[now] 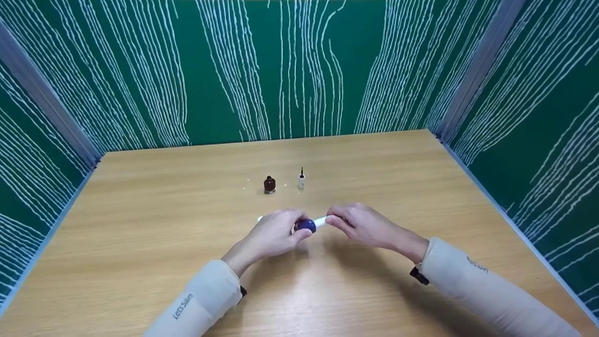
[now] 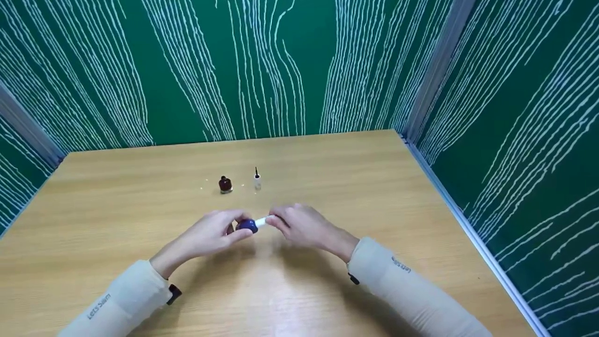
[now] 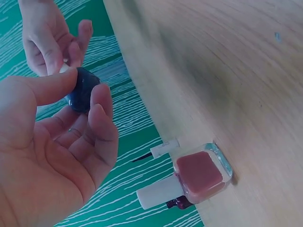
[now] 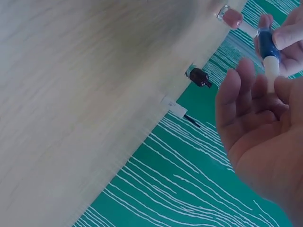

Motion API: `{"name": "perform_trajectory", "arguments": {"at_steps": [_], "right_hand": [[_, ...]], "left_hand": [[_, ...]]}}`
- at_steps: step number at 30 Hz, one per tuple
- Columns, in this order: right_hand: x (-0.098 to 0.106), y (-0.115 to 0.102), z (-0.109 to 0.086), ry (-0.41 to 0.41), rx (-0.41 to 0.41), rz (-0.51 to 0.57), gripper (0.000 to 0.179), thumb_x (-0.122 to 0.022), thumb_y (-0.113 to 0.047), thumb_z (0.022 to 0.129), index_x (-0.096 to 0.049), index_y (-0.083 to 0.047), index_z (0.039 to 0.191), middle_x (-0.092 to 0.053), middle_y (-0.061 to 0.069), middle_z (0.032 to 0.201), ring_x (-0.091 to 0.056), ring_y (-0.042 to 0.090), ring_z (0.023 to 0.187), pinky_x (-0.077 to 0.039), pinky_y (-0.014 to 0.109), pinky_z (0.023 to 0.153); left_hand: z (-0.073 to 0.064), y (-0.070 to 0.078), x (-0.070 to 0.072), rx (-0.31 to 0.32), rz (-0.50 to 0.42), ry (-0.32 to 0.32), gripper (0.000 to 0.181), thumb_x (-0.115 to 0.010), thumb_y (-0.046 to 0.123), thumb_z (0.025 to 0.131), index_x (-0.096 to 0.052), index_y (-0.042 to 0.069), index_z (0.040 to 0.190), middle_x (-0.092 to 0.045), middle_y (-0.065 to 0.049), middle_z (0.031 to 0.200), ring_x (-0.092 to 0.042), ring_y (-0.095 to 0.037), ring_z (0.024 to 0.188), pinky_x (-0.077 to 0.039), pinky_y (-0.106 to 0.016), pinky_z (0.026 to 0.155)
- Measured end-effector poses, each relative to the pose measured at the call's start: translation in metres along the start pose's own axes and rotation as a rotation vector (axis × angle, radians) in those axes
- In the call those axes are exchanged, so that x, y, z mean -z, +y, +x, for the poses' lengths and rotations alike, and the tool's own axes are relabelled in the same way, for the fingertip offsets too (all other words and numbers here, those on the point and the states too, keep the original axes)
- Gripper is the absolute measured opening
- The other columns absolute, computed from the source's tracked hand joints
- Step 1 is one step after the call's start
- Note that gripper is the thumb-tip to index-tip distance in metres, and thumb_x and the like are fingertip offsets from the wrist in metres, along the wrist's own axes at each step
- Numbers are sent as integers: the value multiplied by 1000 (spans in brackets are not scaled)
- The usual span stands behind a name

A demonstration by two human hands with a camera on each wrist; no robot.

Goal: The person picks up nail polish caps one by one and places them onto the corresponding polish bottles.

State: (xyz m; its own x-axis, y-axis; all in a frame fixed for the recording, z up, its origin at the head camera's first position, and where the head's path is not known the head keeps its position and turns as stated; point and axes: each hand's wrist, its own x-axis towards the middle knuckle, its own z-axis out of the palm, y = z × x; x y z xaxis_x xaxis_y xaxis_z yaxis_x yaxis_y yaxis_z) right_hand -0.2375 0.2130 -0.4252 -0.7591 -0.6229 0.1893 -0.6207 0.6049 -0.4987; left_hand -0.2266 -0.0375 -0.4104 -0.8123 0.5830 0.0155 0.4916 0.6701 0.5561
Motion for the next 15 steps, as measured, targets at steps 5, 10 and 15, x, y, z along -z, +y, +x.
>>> {"name": "perform_trajectory", "arguments": {"at_steps": [5, 10, 15], "right_hand": [[3, -2, 1, -68, -110, 118, 37, -48, -45, 106, -66, -15, 93, -45, -9, 66, -41, 8, 54, -36, 25, 50], [7, -3, 2, -93, -115, 218, 28, -61, -39, 102, -71, -14, 109, -58, -5, 71, -53, 11, 53, -42, 24, 47], [10, -3, 3, -53, -4, 168, 27, -72, -25, 96, -71, -16, 122, -71, -3, 90, -66, 19, 67, -54, 27, 57]], "left_hand": [[0, 0, 0, -23, 17, 10, 25, -65, 30, 101, -68, 12, 117, -61, 6, 89, -52, -12, 72, -42, -29, 64], [-2, -3, 2, -2, -11, -1, 25, -66, 30, 101, -69, 11, 116, -61, 6, 85, -50, -11, 67, -41, -29, 61], [-3, -4, 4, 7, -49, -11, 25, -66, 29, 100, -68, 11, 118, -62, 5, 85, -49, -11, 64, -40, -29, 59]]}}
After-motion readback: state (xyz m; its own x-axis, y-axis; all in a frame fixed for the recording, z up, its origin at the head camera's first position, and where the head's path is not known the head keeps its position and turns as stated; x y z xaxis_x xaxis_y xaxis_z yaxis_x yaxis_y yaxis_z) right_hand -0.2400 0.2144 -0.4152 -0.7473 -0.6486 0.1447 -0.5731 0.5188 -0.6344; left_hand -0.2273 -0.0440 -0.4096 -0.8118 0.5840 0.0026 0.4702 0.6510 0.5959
